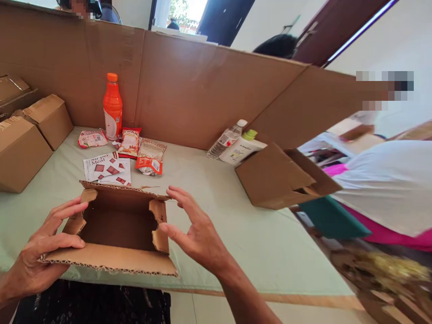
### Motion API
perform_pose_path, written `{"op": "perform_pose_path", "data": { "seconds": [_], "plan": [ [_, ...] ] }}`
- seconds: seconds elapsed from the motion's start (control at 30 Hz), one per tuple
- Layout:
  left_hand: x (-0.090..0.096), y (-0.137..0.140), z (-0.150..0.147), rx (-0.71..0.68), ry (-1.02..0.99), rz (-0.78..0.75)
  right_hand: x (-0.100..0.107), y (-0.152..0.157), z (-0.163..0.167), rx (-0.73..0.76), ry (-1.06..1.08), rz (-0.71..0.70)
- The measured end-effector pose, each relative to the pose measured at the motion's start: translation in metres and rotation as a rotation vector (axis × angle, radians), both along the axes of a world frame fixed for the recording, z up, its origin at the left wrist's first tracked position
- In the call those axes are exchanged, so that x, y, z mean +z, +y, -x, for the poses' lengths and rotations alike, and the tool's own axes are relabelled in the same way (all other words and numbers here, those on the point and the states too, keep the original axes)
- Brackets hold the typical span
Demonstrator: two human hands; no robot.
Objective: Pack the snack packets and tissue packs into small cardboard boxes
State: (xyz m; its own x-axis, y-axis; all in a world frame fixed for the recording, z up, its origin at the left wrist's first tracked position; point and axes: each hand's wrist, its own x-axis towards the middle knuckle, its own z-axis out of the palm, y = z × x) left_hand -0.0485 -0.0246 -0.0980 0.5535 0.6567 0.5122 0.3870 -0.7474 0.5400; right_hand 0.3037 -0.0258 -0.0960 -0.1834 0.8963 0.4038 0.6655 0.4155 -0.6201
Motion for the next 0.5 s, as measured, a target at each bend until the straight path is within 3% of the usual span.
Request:
{"op": "perform_pose_path", "data": {
  "seconds": [0.1, 0.37, 0.5],
  "plan": [
    [0.006, -0.003, 0.002, -0.016, 0.073, 0.001, -0.01, 0.006, 0.012, 0.033, 0.032, 0.078],
    [0.031, 0.016, -0.007, -0.239, 0.38, -0.155, -0.001, 0.016, 0.036, 0.053, -0.012, 0.08],
    [0.032, 0.018, -0.005, -0.187, 0.336, -0.244, 0.002, 0.007, 0.028, -0.026, 0.072, 0.076]
  ]
}}
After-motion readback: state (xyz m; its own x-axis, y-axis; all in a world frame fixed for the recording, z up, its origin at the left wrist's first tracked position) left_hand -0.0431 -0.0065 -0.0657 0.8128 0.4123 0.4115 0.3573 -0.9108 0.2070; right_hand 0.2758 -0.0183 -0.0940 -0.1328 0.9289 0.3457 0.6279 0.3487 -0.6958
